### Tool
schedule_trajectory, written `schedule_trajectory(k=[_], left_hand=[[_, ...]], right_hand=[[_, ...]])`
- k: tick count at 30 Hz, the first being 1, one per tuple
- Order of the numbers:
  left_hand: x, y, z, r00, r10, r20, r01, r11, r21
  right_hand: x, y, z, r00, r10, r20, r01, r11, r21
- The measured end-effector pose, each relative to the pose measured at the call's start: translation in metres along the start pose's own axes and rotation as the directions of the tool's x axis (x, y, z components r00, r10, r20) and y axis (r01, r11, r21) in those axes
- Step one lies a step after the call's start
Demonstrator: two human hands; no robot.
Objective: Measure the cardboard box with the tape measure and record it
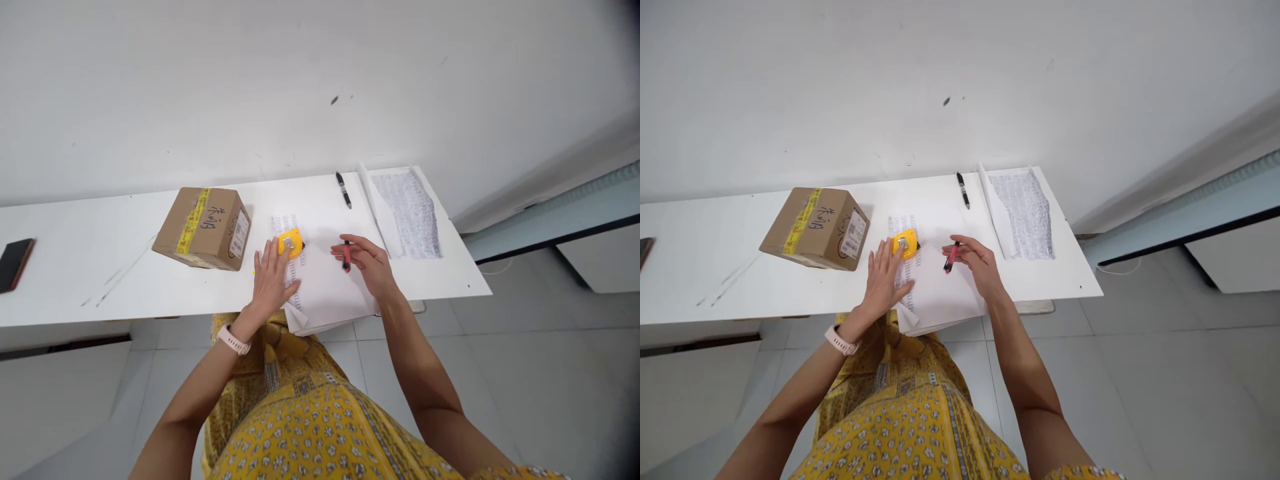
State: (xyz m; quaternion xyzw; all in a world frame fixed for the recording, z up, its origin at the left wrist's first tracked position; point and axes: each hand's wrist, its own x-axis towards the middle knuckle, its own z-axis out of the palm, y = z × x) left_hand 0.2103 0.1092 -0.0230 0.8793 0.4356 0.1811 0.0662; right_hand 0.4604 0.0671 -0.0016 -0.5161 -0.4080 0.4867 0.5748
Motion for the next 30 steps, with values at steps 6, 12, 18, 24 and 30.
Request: schedule_trajectory(k=[6,12,18,24,30], left_hand=[[-0.076,0.036,0.001,0.999,0.045,0.022,-0.043,0.997,-0.069],[-0.102,0.045,0.008,0.999,0.014,0.047,-0.009,0.994,-0.107],[-0.1,0.04,0.009,0.998,0.064,0.003,-0.063,0.989,-0.137],[-0.098,0.036,0.015,0.997,0.069,-0.036,-0.074,0.987,-0.144],[-0.097,0.036,0.017,0.997,0.077,-0.032,-0.08,0.987,-0.139]], right_hand=[[-0.017,0.009,0.038,1.0,0.011,-0.023,-0.009,0.997,0.08],[-0.016,0.02,0.058,0.994,-0.028,-0.104,0.019,0.996,-0.082],[-0.036,0.017,-0.016,0.895,-0.309,-0.322,0.131,0.872,-0.472],[-0.07,0.016,-0.054,0.923,-0.254,-0.29,0.025,0.791,-0.611],[-0.079,0.015,-0.049,0.943,-0.278,-0.184,0.053,0.67,-0.74]])
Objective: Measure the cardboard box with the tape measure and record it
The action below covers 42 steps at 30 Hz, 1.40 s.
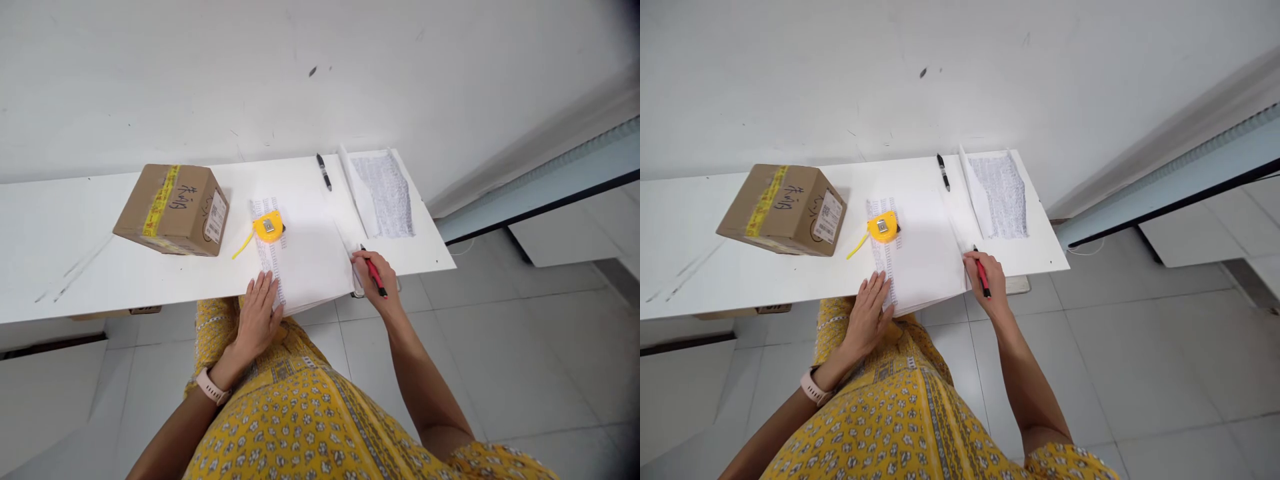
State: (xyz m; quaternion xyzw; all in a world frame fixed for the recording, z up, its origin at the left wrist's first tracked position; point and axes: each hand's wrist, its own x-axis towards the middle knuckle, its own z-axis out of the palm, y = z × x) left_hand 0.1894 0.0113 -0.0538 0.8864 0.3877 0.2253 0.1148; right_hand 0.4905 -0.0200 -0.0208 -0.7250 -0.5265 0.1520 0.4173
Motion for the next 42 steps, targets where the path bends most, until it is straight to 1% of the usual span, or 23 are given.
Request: schedule_trajectory(k=[4,9,11,13,15,17,19,23,25,27,28,29,30,31,32,33,34,35,36,37,38,40,42], left_hand=[[0.0,0.002,0.0,1.0,-0.009,-0.003,0.009,1.0,0.011],[0.001,0.002,-0.001,1.0,0.007,-0.012,-0.007,0.999,0.031],[0.001,0.003,-0.002,1.0,0.005,-0.009,-0.005,1.0,0.03],[0.002,0.005,-0.003,1.0,0.006,-0.008,-0.006,1.0,0.029],[0.001,0.009,-0.003,1.0,0.029,-0.011,-0.029,0.999,0.04],[0.001,0.013,-0.003,0.998,0.056,-0.008,-0.056,0.997,0.05],[0.001,0.017,-0.004,0.998,0.066,-0.001,-0.066,0.997,0.051],[0.006,0.019,-0.007,0.998,0.065,-0.018,-0.063,0.995,0.075],[0.01,0.019,-0.011,0.998,0.058,-0.021,-0.056,0.994,0.096],[0.014,0.02,-0.016,0.999,0.037,0.016,-0.039,0.993,0.114],[0.016,0.021,-0.019,0.999,0.022,0.044,-0.027,0.992,0.124],[0.018,0.023,-0.021,0.998,0.005,0.07,-0.014,0.991,0.135],[0.021,0.025,-0.023,0.996,-0.012,0.091,-0.002,0.989,0.148],[0.024,0.028,-0.024,0.994,-0.027,0.109,0.009,0.986,0.164],[0.028,0.03,-0.025,0.991,-0.04,0.125,0.016,0.983,0.184],[0.032,0.033,-0.025,0.988,-0.052,0.144,0.021,0.978,0.208],[0.037,0.034,-0.025,0.984,-0.066,0.168,0.025,0.972,0.233],[0.043,0.036,-0.024,0.978,-0.079,0.194,0.027,0.966,0.257],[0.048,0.036,-0.023,0.972,-0.091,0.218,0.028,0.96,0.278],[0.052,0.036,-0.021,0.966,-0.1,0.238,0.026,0.955,0.296],[0.055,0.035,-0.02,0.962,-0.102,0.252,0.02,0.951,0.309],[0.058,0.033,-0.016,0.956,-0.077,0.282,-0.018,0.947,0.322],[0.057,0.031,-0.014,0.949,-0.05,0.312,-0.055,0.946,0.319]], right_hand=[[-0.001,0.0,0.007,0.997,-0.076,0.0,0.076,0.991,-0.108],[-0.004,-0.003,0.018,0.979,-0.199,0.043,0.203,0.965,-0.163],[-0.006,-0.005,0.02,0.982,-0.186,0.038,0.189,0.966,-0.175],[-0.005,-0.005,0.02,0.993,-0.116,0.02,0.118,0.979,-0.166],[-0.001,-0.005,0.018,0.999,-0.039,0.026,0.042,0.991,-0.129],[0.004,-0.005,0.013,0.998,0.009,0.062,-0.004,0.997,-0.075],[0.009,-0.005,0.007,0.993,0.03,0.111,-0.026,0.999,-0.044],[0.017,-0.007,-0.001,0.976,0.019,0.217,-0.005,0.998,-0.063],[0.018,-0.007,-0.005,0.969,-0.022,0.245,0.047,0.994,-0.099],[0.019,-0.009,-0.009,0.96,-0.079,0.269,0.124,0.98,-0.155],[0.019,-0.011,-0.011,0.957,-0.105,0.272,0.159,0.97,-0.184],[0.018,-0.015,-0.013,0.96,-0.128,0.251,0.184,0.96,-0.212],[0.018,-0.021,-0.014,0.968,-0.148,0.201,0.193,0.954,-0.231],[0.017,-0.029,-0.014,0.979,-0.162,0.127,0.188,0.955,-0.23],[0.017,-0.039,-0.012,0.985,-0.165,0.048,0.171,0.966,-0.194],[0.018,-0.05,-0.007,0.988,-0.156,-0.012,0.154,0.981,-0.116],[0.019,-0.062,-0.001,0.99,-0.138,-0.031,0.138,0.99,0.003],[0.022,-0.073,0.008,0.994,-0.112,0.009,0.109,0.981,0.158],[0.026,-0.083,0.018,0.991,-0.103,0.086,0.071,0.946,0.316],[0.032,-0.09,0.031,0.978,-0.102,0.181,0.013,0.898,0.439],[0.039,-0.094,0.044,0.963,-0.087,0.256,-0.061,0.853,0.518],[0.054,-0.095,0.07,0.934,-0.012,0.358,-0.21,0.79,0.576],[0.067,-0.087,0.091,0.925,0.066,0.375,-0.284,0.775,0.564]])
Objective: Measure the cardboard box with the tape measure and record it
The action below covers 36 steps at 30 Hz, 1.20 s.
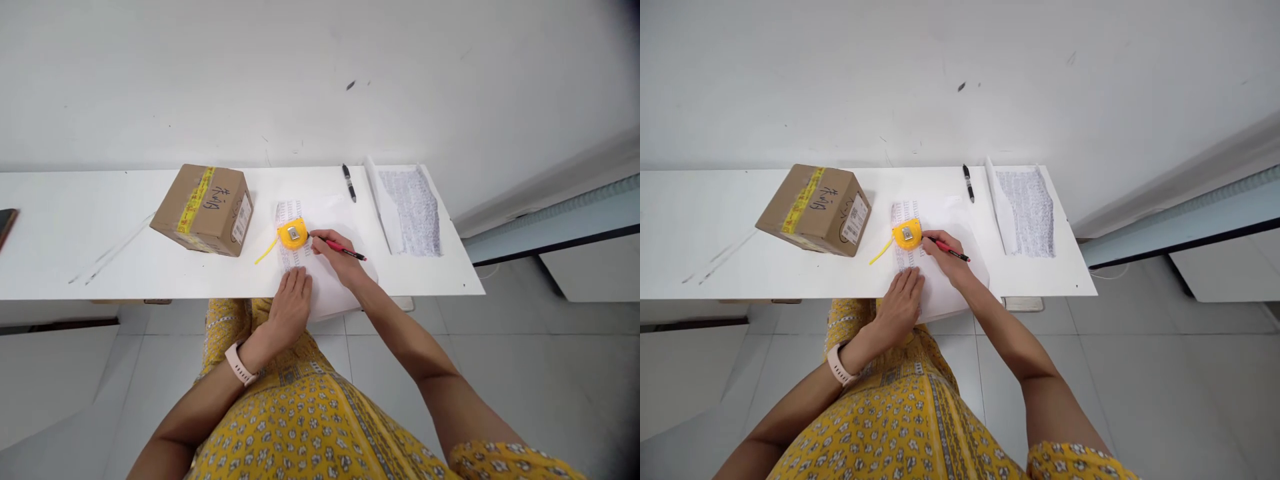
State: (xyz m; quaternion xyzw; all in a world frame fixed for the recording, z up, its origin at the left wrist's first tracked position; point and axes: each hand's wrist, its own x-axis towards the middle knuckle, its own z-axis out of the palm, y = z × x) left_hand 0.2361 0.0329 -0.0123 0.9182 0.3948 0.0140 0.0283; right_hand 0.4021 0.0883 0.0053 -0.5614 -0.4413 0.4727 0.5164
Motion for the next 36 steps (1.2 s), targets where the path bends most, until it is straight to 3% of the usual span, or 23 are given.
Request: schedule_trajectory(k=[4,7,10,19,36], left_hand=[[0.0,0.004,0.0,0.998,-0.053,0.026,0.054,0.997,-0.046],[0.004,0.008,-0.003,0.994,-0.106,0.018,0.107,0.991,-0.079],[0.006,0.008,-0.003,0.995,-0.099,-0.013,0.097,0.992,-0.084],[0.004,0.006,0.002,0.995,-0.094,-0.041,0.09,0.992,-0.085],[0.002,0.006,0.001,0.996,-0.084,-0.039,0.079,0.991,-0.108]], right_hand=[[0.012,0.025,0.002,0.993,-0.03,-0.11,0.016,0.992,-0.126],[0.003,0.031,0.001,0.994,-0.082,-0.07,0.071,0.986,-0.153],[-0.005,0.032,0.003,0.998,-0.045,-0.049,0.038,0.99,-0.136],[-0.003,0.038,0.004,0.979,-0.194,-0.066,0.155,0.91,-0.385],[-0.003,0.04,0.004,0.983,-0.182,-0.007,0.164,0.9,-0.404]])
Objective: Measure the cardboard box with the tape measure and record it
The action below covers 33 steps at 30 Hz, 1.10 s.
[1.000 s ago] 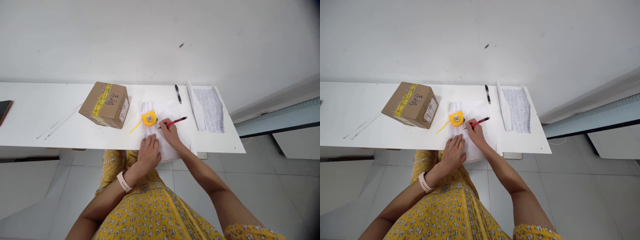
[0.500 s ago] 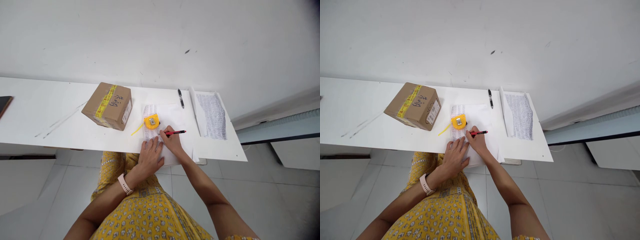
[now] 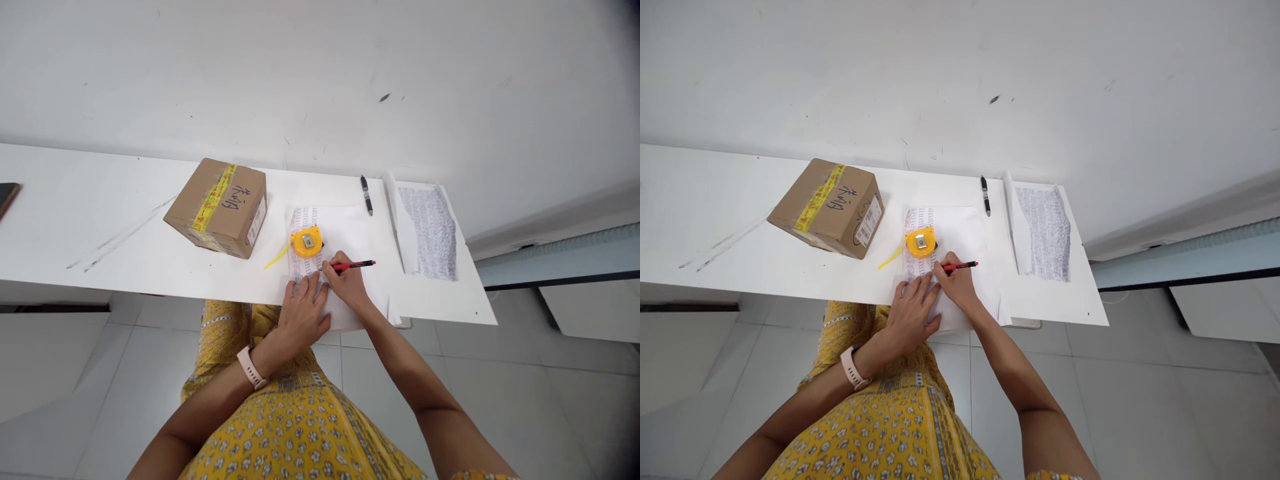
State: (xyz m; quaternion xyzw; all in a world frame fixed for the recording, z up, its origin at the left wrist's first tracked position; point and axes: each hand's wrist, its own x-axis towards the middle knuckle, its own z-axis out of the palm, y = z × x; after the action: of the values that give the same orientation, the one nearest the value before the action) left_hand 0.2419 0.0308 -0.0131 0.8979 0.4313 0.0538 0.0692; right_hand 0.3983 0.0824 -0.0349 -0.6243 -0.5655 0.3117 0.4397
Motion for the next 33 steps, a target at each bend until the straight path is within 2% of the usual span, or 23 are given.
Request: schedule_trajectory(k=[33], left_hand=[[-0.0001,-0.0016,0.0025,1.0,0.007,-0.004,-0.007,1.0,-0.01]], right_hand=[[0.0001,-0.0015,-0.0007,0.999,0.014,-0.046,-0.014,1.0,0.003]])
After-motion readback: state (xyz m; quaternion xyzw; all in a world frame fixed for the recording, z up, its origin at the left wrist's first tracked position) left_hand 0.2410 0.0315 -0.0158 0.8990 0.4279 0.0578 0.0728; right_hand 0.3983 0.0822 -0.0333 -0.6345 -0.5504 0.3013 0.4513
